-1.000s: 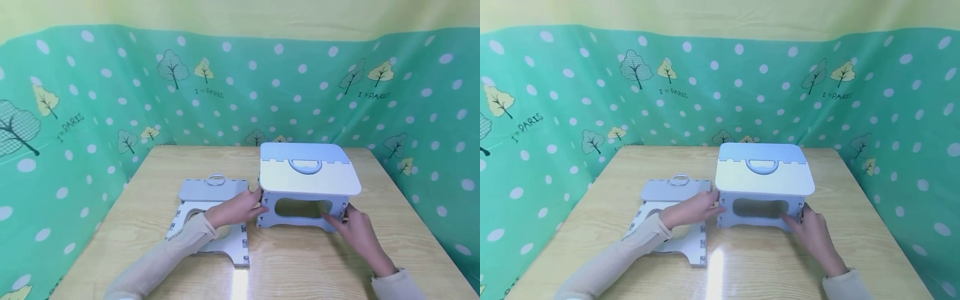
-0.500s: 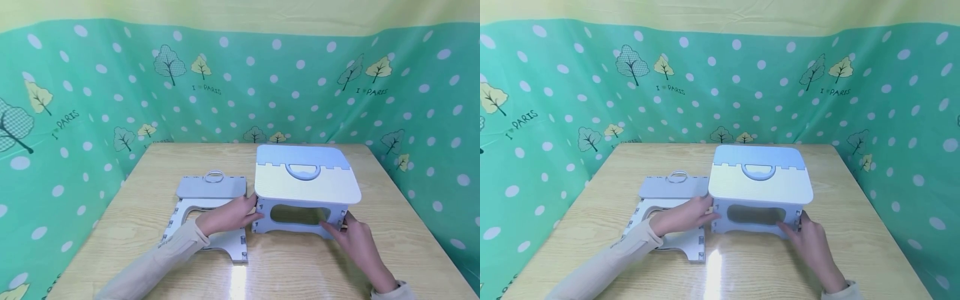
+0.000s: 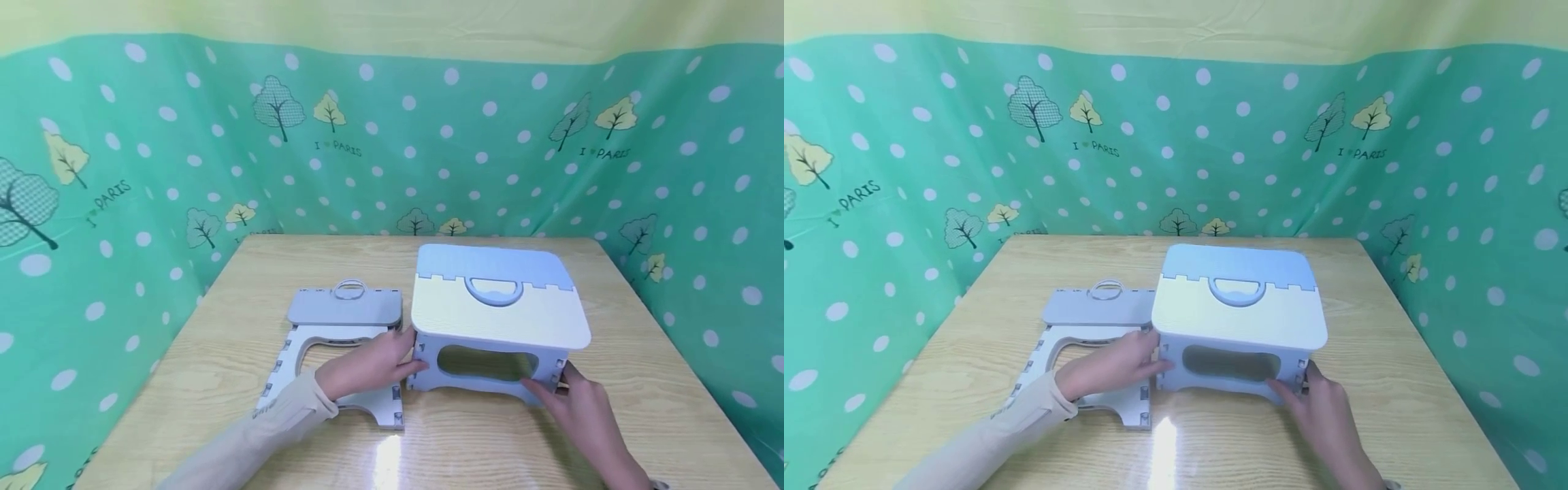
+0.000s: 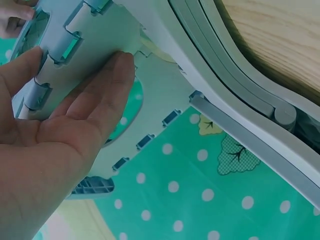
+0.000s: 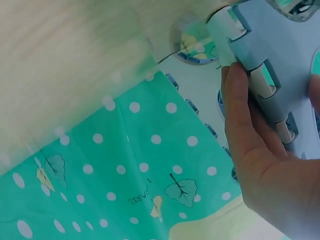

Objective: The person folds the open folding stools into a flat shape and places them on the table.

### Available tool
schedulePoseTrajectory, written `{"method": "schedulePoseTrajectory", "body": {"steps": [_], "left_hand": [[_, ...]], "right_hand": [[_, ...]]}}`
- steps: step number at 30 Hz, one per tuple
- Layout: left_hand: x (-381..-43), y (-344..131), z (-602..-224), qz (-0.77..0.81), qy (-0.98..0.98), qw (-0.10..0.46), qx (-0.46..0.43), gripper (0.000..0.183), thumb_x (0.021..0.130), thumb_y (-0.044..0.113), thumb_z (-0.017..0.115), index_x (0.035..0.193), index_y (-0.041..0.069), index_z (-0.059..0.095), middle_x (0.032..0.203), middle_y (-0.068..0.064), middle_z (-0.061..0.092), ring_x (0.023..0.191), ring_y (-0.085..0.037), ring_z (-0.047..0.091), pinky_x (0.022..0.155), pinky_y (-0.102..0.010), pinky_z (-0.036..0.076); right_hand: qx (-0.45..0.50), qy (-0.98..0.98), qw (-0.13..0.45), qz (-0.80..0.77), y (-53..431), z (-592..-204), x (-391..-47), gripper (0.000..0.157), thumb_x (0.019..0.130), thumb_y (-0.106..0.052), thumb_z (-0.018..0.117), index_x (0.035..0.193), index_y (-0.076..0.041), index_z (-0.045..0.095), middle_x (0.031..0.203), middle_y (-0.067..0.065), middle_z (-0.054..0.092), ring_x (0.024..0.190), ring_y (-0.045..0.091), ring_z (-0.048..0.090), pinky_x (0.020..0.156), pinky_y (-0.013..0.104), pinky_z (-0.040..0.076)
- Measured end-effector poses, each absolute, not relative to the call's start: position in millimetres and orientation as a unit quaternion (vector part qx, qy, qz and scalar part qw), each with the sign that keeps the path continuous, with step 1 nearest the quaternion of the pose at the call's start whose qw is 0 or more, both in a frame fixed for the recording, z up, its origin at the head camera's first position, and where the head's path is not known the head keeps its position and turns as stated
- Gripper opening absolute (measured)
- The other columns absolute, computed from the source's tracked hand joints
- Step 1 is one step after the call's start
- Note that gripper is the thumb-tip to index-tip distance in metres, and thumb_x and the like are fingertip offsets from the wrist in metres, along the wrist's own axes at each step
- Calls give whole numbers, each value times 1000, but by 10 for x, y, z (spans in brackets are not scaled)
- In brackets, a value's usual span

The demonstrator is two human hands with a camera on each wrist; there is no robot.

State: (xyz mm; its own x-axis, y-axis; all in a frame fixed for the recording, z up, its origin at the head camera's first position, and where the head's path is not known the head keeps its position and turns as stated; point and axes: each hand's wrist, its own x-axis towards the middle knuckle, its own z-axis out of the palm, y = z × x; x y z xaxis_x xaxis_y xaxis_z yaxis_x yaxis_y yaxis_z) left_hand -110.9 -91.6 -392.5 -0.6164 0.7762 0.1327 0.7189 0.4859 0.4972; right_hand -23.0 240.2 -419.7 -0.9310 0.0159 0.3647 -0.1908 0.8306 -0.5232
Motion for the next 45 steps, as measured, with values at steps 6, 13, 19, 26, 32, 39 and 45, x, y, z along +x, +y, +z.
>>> {"method": "schedulePoseTrajectory", "body": {"steps": [6, 13, 19, 26, 32, 39, 45], "left_hand": [[-1100, -904, -3878, 254, 858, 59, 442, 50, 100, 30, 63, 137, 1, 45, 80, 6, 59, 56, 3, 49, 51, -11, 45], [-1074, -904, -3860, 288, 855, 100, 420, 64, 98, 30, 65, 150, 7, 35, 117, -3, 69, 72, 1, 59, 62, -13, 50], [-1035, -880, -3911, 286, 861, 79, 413, 58, 96, 31, 68, 143, 8, 43, 101, 3, 68, 64, 6, 56, 59, -10, 49], [-1024, -864, -3920, 283, 865, 77, 407, 61, 97, 31, 66, 145, 5, 40, 93, 5, 65, 64, 4, 55, 59, -11, 48], [-1039, -858, -3923, 277, 862, 85, 416, 59, 100, 30, 62, 147, 6, 37, 98, 5, 65, 69, 5, 57, 64, -10, 48], [-1060, -869, -3933, 278, 861, 90, 416, 53, 100, 30, 62, 142, 6, 42, 83, 9, 58, 61, 2, 52, 57, -12, 46], [-1080, -876, -3969, 288, 857, 89, 419, 56, 100, 31, 62, 145, 7, 39, 82, 11, 58, 59, 3, 52, 56, -13, 47]], "right_hand": [[48, -947, 98, 302, 2514, -4078, -211, 46, 83, -30, 83, 113, 0, 64, 104, 20, 72, 93, 36, 71, 68, 44, 59], [104, -924, 68, 361, 2613, -4092, -295, 51, 83, -14, 82, 124, 5, 59, 115, 23, 68, 104, 39, 67, 76, 40, 59], [102, -920, 49, 375, 2624, -4121, -319, 53, 83, -15, 82, 127, 3, 57, 118, 23, 67, 105, 38, 67, 77, 39, 59], [117, -919, 71, 371, 2627, -4148, -315, 49, 82, -12, 82, 123, 2, 60, 113, 20, 69, 100, 35, 69, 74, 38, 60], [116, -915, 74, 378, 2628, -4172, -298, 47, 83, -11, 81, 123, 3, 60, 113, 21, 69, 101, 35, 68, 74, 37, 60], [126, -916, 84, 371, 2641, -4213, -320, 43, 85, -11, 80, 121, 3, 61, 109, 19, 70, 98, 34, 69, 72, 32, 60], [111, -924, 71, 360, 2662, -4231, -337, 42, 87, -17, 79, 121, 1, 62, 108, 15, 72, 98, 32, 70, 73, 32, 59]]}}
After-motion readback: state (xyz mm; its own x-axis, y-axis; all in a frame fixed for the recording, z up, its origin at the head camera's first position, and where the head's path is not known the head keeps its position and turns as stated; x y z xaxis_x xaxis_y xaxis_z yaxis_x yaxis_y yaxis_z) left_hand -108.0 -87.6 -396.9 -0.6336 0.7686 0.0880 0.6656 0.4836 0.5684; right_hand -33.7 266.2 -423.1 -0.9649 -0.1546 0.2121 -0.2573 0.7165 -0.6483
